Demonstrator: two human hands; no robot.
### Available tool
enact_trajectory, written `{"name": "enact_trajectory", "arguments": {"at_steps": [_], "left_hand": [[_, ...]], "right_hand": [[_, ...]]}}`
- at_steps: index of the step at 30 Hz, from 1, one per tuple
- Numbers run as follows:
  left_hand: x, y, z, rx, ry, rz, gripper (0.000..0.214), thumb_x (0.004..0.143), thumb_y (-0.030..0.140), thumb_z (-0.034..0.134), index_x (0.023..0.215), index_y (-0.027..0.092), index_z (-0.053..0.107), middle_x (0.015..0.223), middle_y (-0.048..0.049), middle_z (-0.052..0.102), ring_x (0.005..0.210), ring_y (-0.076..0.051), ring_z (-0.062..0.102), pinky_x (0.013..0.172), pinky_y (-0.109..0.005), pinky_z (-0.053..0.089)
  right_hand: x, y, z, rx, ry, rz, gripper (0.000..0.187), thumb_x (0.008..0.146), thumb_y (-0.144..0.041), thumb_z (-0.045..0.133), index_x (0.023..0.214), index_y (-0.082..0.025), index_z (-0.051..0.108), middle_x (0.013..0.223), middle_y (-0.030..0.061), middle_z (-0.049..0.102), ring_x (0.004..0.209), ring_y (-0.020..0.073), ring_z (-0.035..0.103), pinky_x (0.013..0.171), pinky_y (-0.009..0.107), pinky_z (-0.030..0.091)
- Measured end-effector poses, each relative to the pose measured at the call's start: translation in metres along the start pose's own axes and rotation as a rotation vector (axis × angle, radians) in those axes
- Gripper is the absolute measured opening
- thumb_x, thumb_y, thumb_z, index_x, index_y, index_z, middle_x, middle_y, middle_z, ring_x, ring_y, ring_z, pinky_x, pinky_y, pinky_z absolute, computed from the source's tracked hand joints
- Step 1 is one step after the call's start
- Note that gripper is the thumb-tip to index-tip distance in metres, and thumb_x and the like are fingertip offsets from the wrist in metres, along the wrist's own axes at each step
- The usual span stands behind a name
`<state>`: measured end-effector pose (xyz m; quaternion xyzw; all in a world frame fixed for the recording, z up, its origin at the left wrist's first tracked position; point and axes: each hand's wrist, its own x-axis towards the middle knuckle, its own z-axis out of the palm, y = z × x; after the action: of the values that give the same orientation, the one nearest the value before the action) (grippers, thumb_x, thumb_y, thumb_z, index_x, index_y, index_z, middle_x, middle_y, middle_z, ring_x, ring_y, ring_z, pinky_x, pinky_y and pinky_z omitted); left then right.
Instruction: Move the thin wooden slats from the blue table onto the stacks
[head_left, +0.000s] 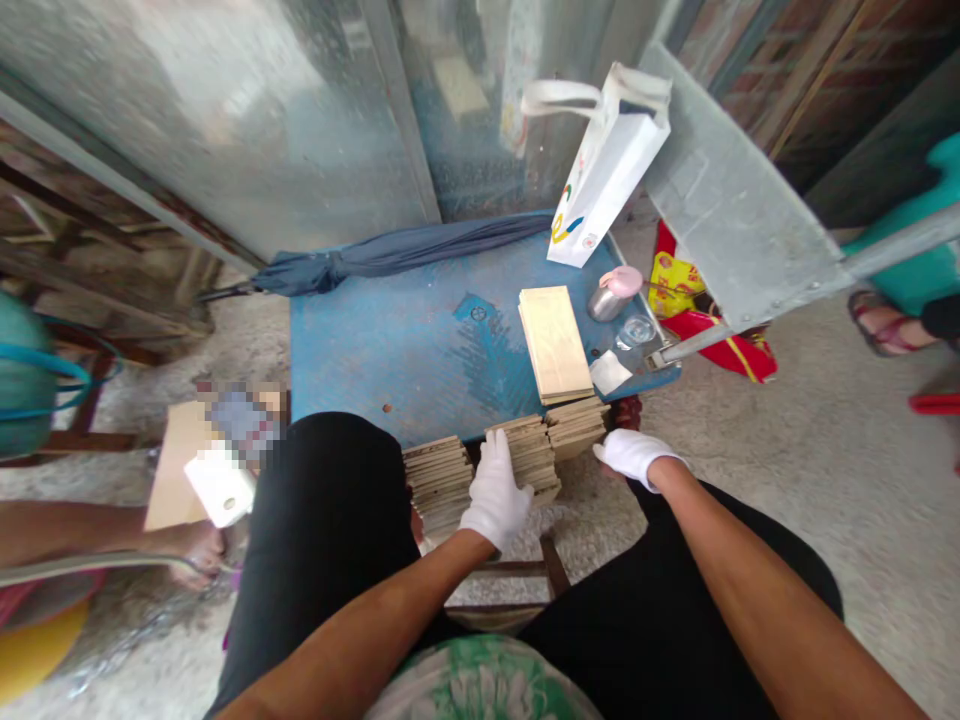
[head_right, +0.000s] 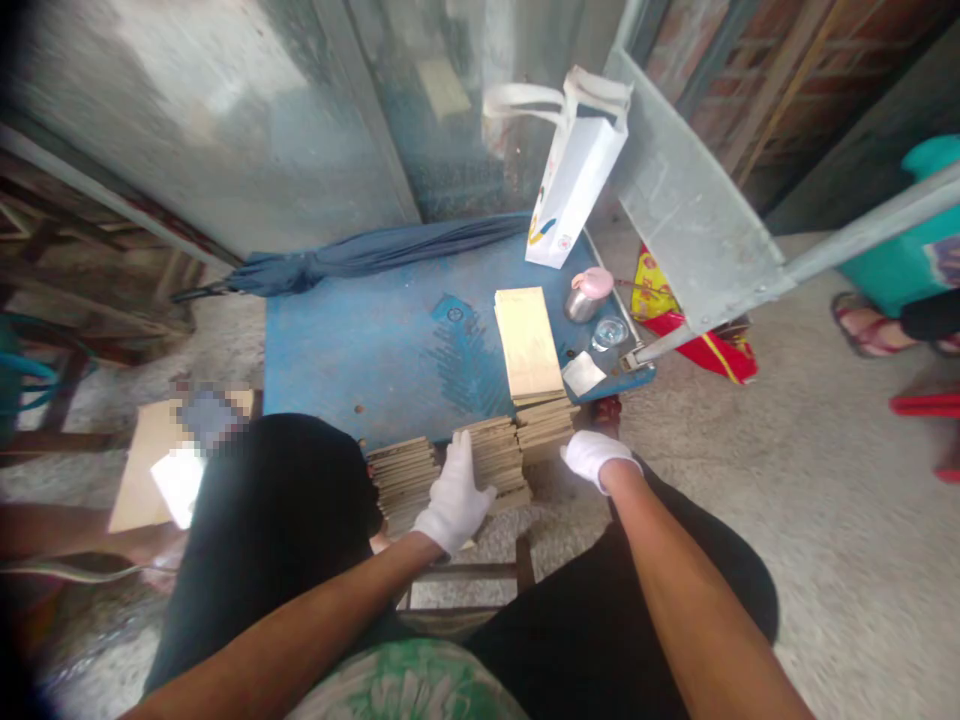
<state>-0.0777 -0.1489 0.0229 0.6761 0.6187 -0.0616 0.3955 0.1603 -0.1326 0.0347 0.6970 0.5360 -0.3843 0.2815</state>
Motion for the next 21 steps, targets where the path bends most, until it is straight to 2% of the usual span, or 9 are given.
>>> {"name": "enact_trajectory", "arguments": {"at_steps": [4, 7, 9, 10, 12, 15, 18, 21], "left_hand": [[0.013, 0.015, -0.007, 0.185, -0.037, 0.126, 0.113, 0.062, 0.038, 0.073, 0.153, 0.007, 0.013, 0.159, -0.0196, 0.007, 0.146, -0.036, 0.009, 0.118, -0.044, 0.013], [0.030, 0.022, -0.012, 0.295, -0.062, 0.165, 0.124, 0.055, 0.047, 0.076, 0.153, 0.009, 0.010, 0.159, -0.0199, -0.001, 0.146, -0.038, 0.003, 0.118, -0.050, 0.007], [0.042, 0.021, -0.013, 0.349, -0.073, 0.153, 0.131, 0.052, 0.054, 0.076, 0.153, 0.009, 0.007, 0.159, -0.0209, -0.005, 0.146, -0.038, 0.000, 0.117, -0.053, 0.005], [0.048, 0.019, -0.013, 0.368, -0.084, 0.137, 0.133, 0.051, 0.058, 0.075, 0.153, 0.009, 0.006, 0.159, -0.0213, -0.005, 0.146, -0.039, 0.000, 0.116, -0.054, 0.005], [0.056, 0.014, -0.012, 0.388, -0.121, 0.106, 0.136, 0.049, 0.065, 0.072, 0.153, 0.009, 0.005, 0.159, -0.0216, -0.004, 0.146, -0.040, -0.001, 0.116, -0.055, 0.005], [0.064, 0.008, -0.011, 0.389, -0.178, 0.085, 0.141, 0.045, 0.070, 0.071, 0.153, 0.010, 0.004, 0.159, -0.0207, -0.002, 0.146, -0.040, -0.002, 0.116, -0.054, 0.005], [0.068, 0.007, -0.011, 0.394, -0.233, 0.060, 0.144, 0.042, 0.069, 0.072, 0.153, 0.011, 0.001, 0.159, -0.0208, -0.002, 0.146, -0.040, -0.002, 0.116, -0.054, 0.006], [0.072, 0.008, -0.010, 0.392, -0.270, 0.034, 0.144, 0.042, 0.066, 0.074, 0.153, 0.012, 0.000, 0.159, -0.0205, -0.004, 0.146, -0.040, -0.002, 0.116, -0.054, 0.007]], "right_hand": [[-0.013, 0.010, -0.034, 0.016, 0.203, 0.039, 0.046, 0.096, -0.044, 0.032, 0.104, -0.017, 0.068, 0.110, 0.0149, 0.067, 0.103, 0.0265, 0.063, 0.083, 0.035, 0.045], [-0.010, 0.007, -0.056, 0.047, 0.281, 0.037, 0.043, 0.094, -0.045, 0.035, 0.105, -0.018, 0.066, 0.112, 0.0141, 0.066, 0.105, 0.0263, 0.062, 0.085, 0.034, 0.044], [-0.004, -0.002, -0.067, 0.102, 0.330, 0.061, 0.045, 0.092, -0.047, 0.039, 0.115, -0.016, 0.062, 0.118, 0.0155, 0.063, 0.109, 0.0265, 0.060, 0.089, 0.034, 0.044], [0.001, -0.008, -0.071, 0.137, 0.373, 0.083, 0.052, 0.091, -0.050, 0.042, 0.124, -0.013, 0.056, 0.123, 0.0170, 0.060, 0.112, 0.0270, 0.058, 0.091, 0.034, 0.043], [0.011, -0.023, -0.078, 0.193, 0.469, 0.119, 0.077, 0.086, -0.058, 0.047, 0.141, -0.005, 0.037, 0.132, 0.0217, 0.053, 0.117, 0.0288, 0.054, 0.095, 0.035, 0.042], [0.031, -0.048, -0.080, 0.209, 0.545, 0.161, 0.112, 0.076, -0.070, 0.054, 0.148, 0.005, 0.011, 0.137, 0.0275, 0.044, 0.125, 0.0336, 0.046, 0.100, 0.039, 0.039], [0.054, -0.068, -0.076, 0.232, 0.565, 0.221, 0.125, 0.067, -0.078, 0.055, 0.150, 0.000, 0.004, 0.141, 0.0276, 0.035, 0.131, 0.0376, 0.037, 0.102, 0.045, 0.035], [0.074, -0.082, -0.070, 0.286, 0.523, 0.286, 0.131, 0.061, -0.084, 0.053, 0.151, -0.005, -0.001, 0.147, 0.0285, 0.025, 0.133, 0.0403, 0.031, 0.103, 0.051, 0.032]]}}
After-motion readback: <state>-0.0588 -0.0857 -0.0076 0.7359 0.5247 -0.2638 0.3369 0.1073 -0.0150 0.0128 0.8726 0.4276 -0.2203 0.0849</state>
